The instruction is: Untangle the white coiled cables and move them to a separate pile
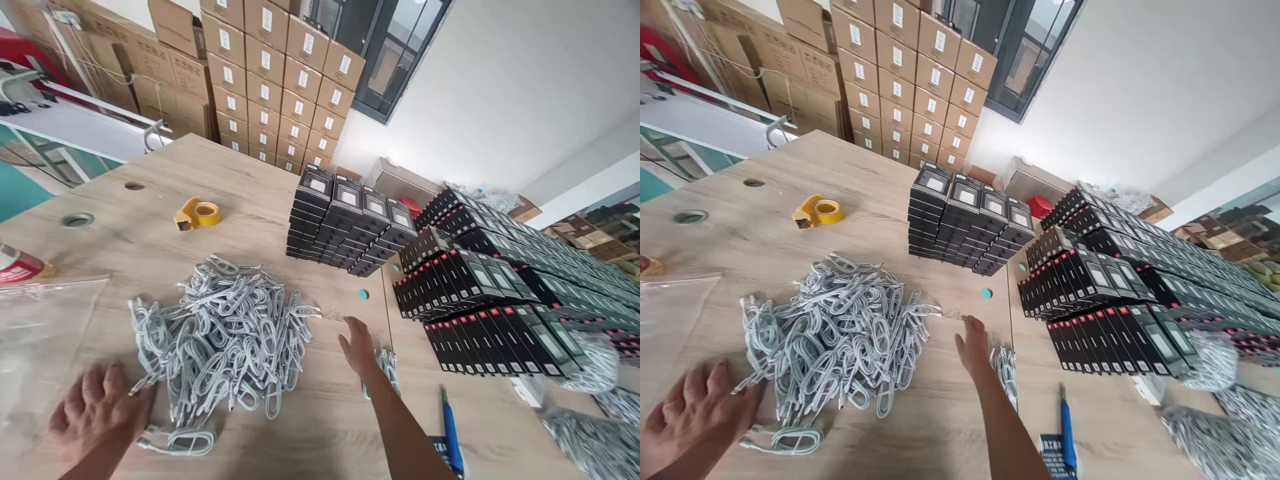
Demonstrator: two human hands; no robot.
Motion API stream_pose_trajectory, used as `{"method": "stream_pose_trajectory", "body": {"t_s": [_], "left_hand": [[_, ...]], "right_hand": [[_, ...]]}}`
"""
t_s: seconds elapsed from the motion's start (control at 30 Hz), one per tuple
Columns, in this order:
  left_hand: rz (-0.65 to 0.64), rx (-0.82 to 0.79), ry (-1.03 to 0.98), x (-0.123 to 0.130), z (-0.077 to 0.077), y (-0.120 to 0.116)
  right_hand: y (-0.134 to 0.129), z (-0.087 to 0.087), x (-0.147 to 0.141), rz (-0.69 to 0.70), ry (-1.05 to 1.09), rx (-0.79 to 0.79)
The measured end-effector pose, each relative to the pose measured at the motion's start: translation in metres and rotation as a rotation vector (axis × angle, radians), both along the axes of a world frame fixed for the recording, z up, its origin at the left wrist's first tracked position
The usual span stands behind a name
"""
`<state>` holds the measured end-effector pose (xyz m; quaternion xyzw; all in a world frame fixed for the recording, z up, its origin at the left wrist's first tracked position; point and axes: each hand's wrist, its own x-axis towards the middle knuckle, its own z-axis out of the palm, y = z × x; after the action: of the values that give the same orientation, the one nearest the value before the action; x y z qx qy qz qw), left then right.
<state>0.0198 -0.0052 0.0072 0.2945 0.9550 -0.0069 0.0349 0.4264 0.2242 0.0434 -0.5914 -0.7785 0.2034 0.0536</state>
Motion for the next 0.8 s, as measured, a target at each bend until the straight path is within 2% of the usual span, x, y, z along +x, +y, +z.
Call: {"method": "stream_pose_trajectory", "body": {"t_s": [0.07, 0.13, 0.2, 0.3, 0.47, 0.6, 0.7, 0.8], "left_hand": [[0.002, 0.033, 0.084, -0.002, -0.008, -0.002], [-0.012, 0.028, 0.101, -0.004, -0.016, -0.006], [-0.017, 0.011, 0.095, -0.006, -0.021, -0.01], [-0.012, -0.012, 0.069, -0.003, -0.019, -0.013], [0.018, -0.042, 0.027, 0.005, -0.002, -0.009], [0.005, -0.014, 0.007, 0.007, 0.004, -0.007], [0.007, 0.001, -0.002, 0.007, 0.002, -0.008], [0.005, -0.002, -0.014, 0.006, -0.001, -0.008]], "right_hand": [[0.02, -0.002, -0.054, 0.152, 0.004, -0.034], [0.035, -0.006, -0.095, 0.274, -0.06, -0.082], [0.045, -0.009, -0.119, 0.351, -0.127, -0.122], [0.056, -0.014, -0.129, 0.421, -0.151, -0.124], [0.069, -0.012, -0.131, 0.489, -0.127, -0.095], [0.071, 0.005, -0.122, 0.384, -0.054, -0.025], [0.064, 0.021, -0.086, 0.223, -0.012, -0.017], [0.042, 0.031, -0.02, 0.04, -0.023, -0.106]]}}
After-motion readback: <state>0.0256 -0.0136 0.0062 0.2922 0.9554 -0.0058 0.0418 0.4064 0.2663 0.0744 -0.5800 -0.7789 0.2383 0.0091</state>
